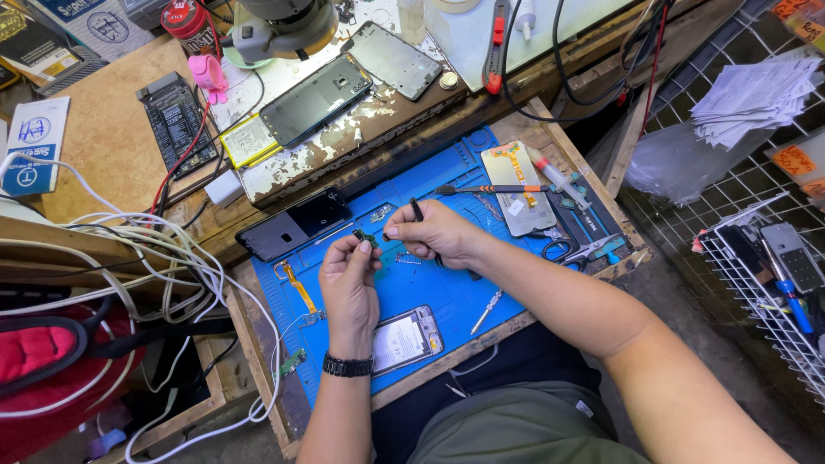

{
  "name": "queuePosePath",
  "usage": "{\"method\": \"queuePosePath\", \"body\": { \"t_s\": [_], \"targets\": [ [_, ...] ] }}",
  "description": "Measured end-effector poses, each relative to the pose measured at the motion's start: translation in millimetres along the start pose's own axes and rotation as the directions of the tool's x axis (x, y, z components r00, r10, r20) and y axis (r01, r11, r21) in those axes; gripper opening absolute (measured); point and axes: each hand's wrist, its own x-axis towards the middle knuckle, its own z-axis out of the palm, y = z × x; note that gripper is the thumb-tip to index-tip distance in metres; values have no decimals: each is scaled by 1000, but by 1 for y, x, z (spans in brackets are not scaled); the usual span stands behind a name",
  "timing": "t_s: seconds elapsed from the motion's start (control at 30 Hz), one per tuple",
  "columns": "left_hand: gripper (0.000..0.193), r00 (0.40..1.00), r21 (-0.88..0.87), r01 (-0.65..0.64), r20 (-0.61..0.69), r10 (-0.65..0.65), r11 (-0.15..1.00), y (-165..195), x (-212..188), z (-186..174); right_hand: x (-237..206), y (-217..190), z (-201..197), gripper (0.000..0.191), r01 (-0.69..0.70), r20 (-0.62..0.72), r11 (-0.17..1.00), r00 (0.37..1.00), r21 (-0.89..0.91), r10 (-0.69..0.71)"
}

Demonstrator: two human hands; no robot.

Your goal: The person cleans a small green circuit board using a brush and tweezers. They then place the component onto the smartphone's internal assembly and connect a ribbon cable to the motherboard.

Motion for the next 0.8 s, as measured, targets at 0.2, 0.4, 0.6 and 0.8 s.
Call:
{"method": "queuePosePath", "body": {
  "t_s": [0.2,0.4,0.6,0.8],
  "targets": [
    [10,1000,19,21,-6,-21,1000,-2,-2,1,-1,4,2,15,0,25,1000,1000,-8,0],
    [9,1000,62,27,-13,-26,998,0,-3,4,0,6,2,15,28,24,1000,999,-7,-27],
    [9,999,26,42,-12,-42,999,0,-2,4,1,6,2,16,28,8,999,1000,-18,-28],
    [9,999,27,42,-27,-41,999,-3,-2,2,1,7,2,16,5,-7,999,1000,-36,-5]
  ]
}}
